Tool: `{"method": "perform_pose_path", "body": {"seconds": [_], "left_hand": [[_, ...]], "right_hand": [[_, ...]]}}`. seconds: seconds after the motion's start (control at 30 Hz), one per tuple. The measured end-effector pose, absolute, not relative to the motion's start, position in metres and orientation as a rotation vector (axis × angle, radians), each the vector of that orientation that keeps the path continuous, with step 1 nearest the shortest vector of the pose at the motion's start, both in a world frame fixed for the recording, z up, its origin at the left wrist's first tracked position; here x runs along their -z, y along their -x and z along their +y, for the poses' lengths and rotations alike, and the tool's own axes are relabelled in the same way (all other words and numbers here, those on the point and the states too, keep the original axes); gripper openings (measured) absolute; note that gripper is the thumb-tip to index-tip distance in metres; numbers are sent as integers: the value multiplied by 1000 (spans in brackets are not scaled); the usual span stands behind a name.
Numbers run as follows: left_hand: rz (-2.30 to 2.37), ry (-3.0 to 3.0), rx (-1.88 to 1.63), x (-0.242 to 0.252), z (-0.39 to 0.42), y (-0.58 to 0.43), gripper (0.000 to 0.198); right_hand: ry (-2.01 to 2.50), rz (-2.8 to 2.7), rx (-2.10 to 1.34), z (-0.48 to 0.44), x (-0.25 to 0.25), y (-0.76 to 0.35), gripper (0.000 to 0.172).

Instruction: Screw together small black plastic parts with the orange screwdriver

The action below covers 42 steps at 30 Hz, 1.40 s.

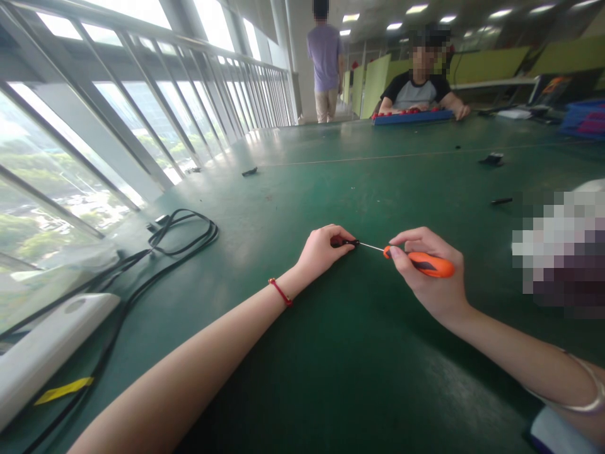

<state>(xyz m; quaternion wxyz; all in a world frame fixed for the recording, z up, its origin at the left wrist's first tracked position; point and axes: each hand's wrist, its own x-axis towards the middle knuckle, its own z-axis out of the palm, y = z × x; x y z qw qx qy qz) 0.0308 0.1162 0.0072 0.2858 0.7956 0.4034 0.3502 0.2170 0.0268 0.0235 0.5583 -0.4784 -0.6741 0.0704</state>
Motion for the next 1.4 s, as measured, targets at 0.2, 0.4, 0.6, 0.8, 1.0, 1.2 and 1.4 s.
{"method": "perform_pose_path", "body": {"seconds": [0.2, 0.4, 0.6, 0.8, 1.0, 1.2, 1.4], "left_hand": [[1082, -2134, -944, -7, 117, -31, 11], [1069, -2122, -948, -7, 117, -31, 10], [1090, -2131, -938, -7, 116, -31, 11], [1103, -2143, -923, -7, 117, -31, 12], [1100, -2148, -927, -6, 117, -31, 12], [1092, -2143, -932, -7, 116, -31, 11], [1091, -2146, -930, -6, 117, -31, 11]], "right_hand": [[1065, -1535, -76, 27, -23, -217, 28], [1158, -1608, -151, 27, -23, -217, 6], [1108, -1562, -116, 28, -22, -217, 29], [1115, -1648, -49, 28, -22, -218, 7], [1087, -1598, -135, 27, -23, -217, 30], [1131, -1598, -52, 28, -23, -217, 15], [1132, -1629, -160, 28, -22, -218, 20]]}}
